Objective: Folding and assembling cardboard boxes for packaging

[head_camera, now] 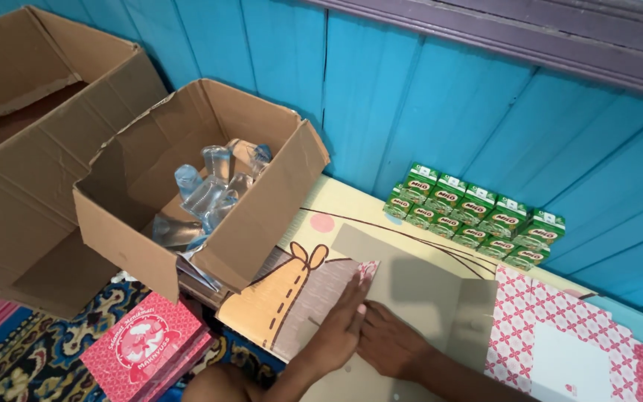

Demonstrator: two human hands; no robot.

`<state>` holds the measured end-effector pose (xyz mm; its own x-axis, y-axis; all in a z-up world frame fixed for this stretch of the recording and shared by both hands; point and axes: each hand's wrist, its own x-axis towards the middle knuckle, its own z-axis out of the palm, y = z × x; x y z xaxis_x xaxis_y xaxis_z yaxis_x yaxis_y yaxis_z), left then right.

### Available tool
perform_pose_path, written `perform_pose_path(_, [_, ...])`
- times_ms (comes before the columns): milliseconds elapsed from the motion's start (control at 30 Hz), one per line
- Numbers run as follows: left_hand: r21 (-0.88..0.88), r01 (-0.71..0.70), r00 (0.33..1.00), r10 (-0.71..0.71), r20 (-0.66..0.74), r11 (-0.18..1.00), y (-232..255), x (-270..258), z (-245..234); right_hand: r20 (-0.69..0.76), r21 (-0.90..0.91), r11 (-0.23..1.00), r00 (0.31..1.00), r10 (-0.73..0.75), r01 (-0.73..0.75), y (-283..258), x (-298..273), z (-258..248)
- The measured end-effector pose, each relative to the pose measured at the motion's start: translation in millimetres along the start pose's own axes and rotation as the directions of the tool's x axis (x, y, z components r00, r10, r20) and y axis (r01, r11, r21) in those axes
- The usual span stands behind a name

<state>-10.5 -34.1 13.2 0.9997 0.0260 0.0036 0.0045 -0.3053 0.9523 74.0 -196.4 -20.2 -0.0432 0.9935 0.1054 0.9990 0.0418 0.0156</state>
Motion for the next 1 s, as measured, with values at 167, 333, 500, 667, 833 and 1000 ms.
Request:
perform_pose_path(167, [-0.013,0.044,0.997,-0.044,-0.067,0.999,-7.2,2.2,-15.1,-0.048,0.171,0.983,0.996,0.07,-0.061,-1.6,4.7,-11.8])
perform_pose_path(333, [0.006,0.099,0.995,-0.099,0.028,0.995,16.1,-3.1,-13.9,-0.026,0.087,0.996,0.999,0.028,-0.026,0.0,3.0,-4.9])
perform_pose_path(500, [0.064,-0.041,0.998,0.044,-0.049,0.997,-20.9,1.5,10.7,-0.011,0.032,0.999,1.0,0.003,-0.003,2.4,-0.7,-2.9])
perform_pose_path(667, [0.054,0.009,1.0,-0.008,-0.023,0.999,-16.5,4.0,-4.2,-0.035,0.381,0.91,0.981,0.189,-0.162,8.7,5.6,-23.8])
perform_pose_path(833, [-0.039,-0.065,0.995,0.062,-0.075,0.997,-9.2,1.0,-7.0,-0.087,0.353,0.918,0.971,0.222,-0.179,28.5,2.3,-26.4])
perform_pose_path(1000, [0.066,-0.052,0.998,0.053,-0.019,0.996,-10.9,-1.5,14.3,-0.099,0.311,0.937,0.975,0.197,-0.158,28.7,1.0,-21.9])
